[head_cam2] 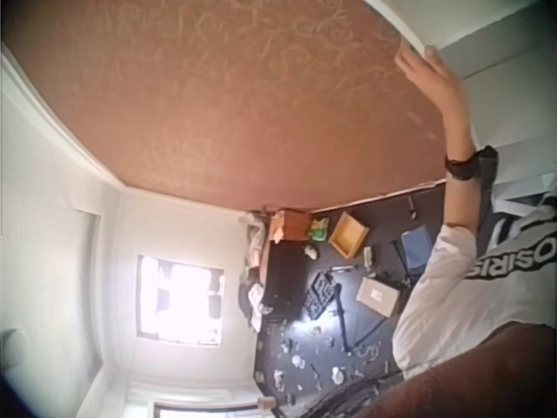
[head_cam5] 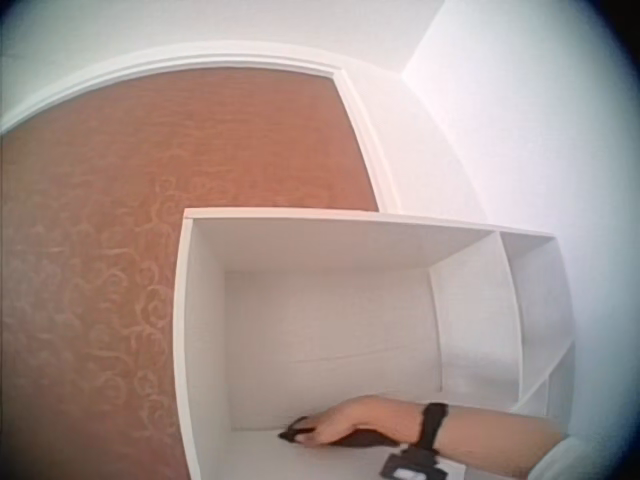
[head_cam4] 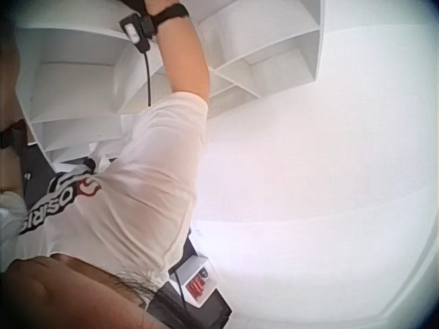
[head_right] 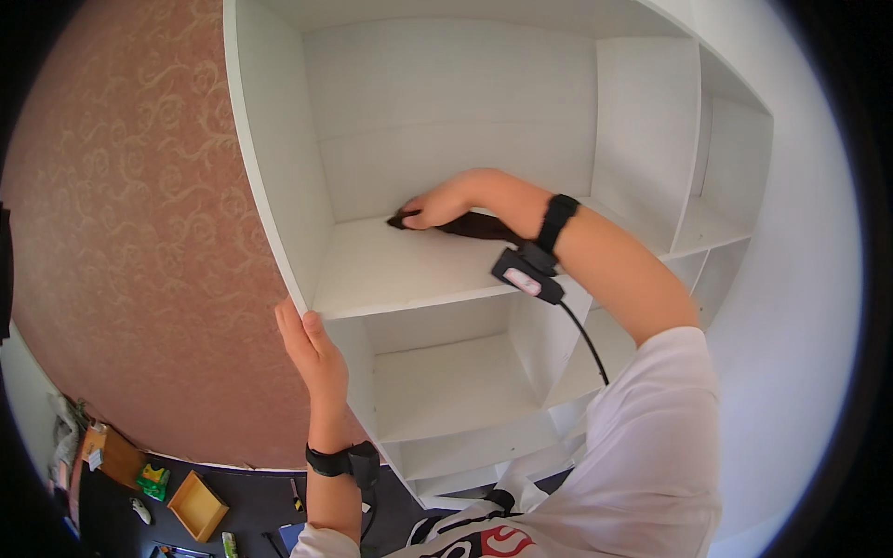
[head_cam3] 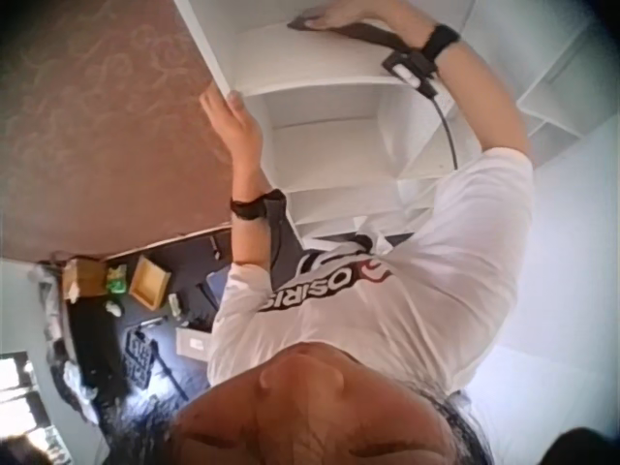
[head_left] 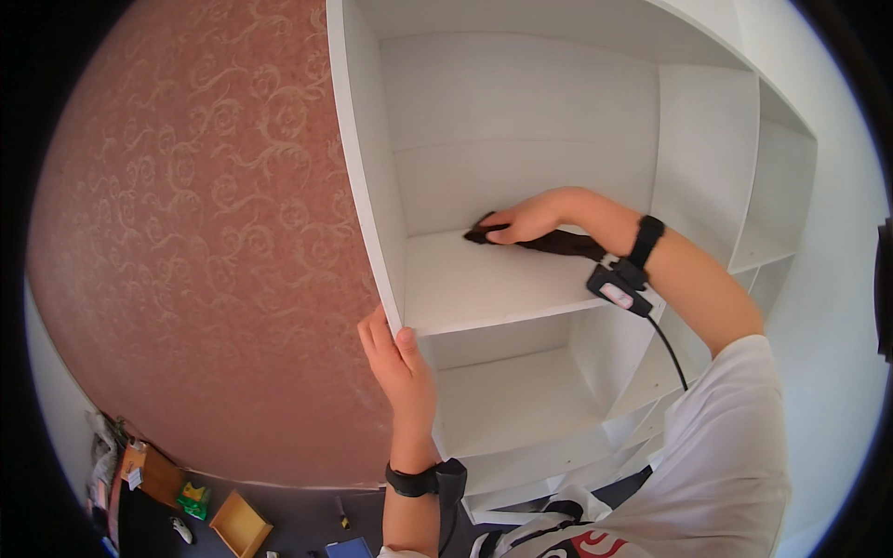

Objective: Wiping down a white bookshelf with a brown cloth.

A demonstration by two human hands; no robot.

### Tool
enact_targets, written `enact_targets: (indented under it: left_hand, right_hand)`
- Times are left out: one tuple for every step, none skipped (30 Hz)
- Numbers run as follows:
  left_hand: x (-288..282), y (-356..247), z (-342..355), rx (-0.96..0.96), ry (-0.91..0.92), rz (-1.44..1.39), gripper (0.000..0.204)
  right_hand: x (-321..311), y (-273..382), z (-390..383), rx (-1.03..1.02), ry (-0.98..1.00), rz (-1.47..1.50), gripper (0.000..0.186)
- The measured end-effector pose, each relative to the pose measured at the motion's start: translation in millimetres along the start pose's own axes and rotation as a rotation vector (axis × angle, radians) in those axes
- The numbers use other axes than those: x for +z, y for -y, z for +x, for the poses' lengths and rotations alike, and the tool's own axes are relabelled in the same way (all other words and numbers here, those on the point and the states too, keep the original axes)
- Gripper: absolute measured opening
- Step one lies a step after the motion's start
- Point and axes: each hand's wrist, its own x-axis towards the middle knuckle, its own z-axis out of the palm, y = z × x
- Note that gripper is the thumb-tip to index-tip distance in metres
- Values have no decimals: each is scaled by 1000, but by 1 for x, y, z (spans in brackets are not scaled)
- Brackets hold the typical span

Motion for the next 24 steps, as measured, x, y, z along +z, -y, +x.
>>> enact_targets:
  left_hand:
    - [8,-6,-5,12,6,2,52]
    - [13,-9,-11,11,12,4,52]
    - [18,-12,-18,11,22,31,51]
    - [23,-14,-25,10,32,57,50]
    - [29,-15,-34,6,39,56,50]
    - [33,-13,-40,-10,40,55,49]
    - [37,-11,-46,-26,41,54,48]
    - [38,-6,-47,-22,47,52,48]
    - [38,-1,-47,-4,25,57,48]
    - [37,5,-46,14,3,60,47]
    - [37,9,-46,12,13,52,47]
    - [37,13,-44,22,5,50,46]
    - [36,16,-43,32,-3,46,46]
    - [37,17,-44,30,2,38,46]
    - [38,17,-44,41,-12,35,46]
    - [39,17,-45,52,-26,31,45]
    - [35,18,-43,55,-21,35,45]
    - [32,18,-41,53,-31,47,45]
    - [28,18,-40,51,-41,60,44]
    - [29,16,-32,48,-31,42,44]
    - [28,13,-25,40,-31,41,44]
    - [26,13,-19,33,-32,42,44]
    - [24,14,-17,18,-14,43,42]
    - [23,15,-19,21,-7,30,42]
  right_hand:
    - [0,8,-4,-31,-11,-14,69]
    - [5,14,-2,-42,-33,-32,65]
    - [12,20,0,-53,-54,-52,61]
    - [18,24,0,-53,-51,-47,61]
    - [25,25,-2,-90,-48,-35,61]
    - [30,30,-1,-131,-47,-31,60]
    - [36,35,0,-131,-42,-31,60]
    - [40,42,0,-131,-62,-55,58]
    - [43,47,2,-129,-82,-80,57]
    - [46,49,6,-122,-86,-76,57]
    - [47,48,7,-158,-90,-59,56]
    - [48,48,7,-193,-95,-44,54]
    - [48,47,5,-178,-96,-40,54]
    - [50,49,0,-232,-99,-29,53]
    - [52,51,-7,-285,-102,-19,51]
    - [53,53,-17,-273,-101,-19,51]
    - [52,58,-25,-330,-108,4,50]
    - [54,62,-30,-388,-114,26,48]
    - [59,64,-30,-413,-153,59,45]
    - [56,64,-33,-392,-152,60,45]
    - [53,64,-36,-451,-155,124,43]
    - [50,63,-37,-511,-159,188,43]
    - [51,62,-41,-564,-182,224,42]
    - [54,58,-47,-550,-187,224,42]
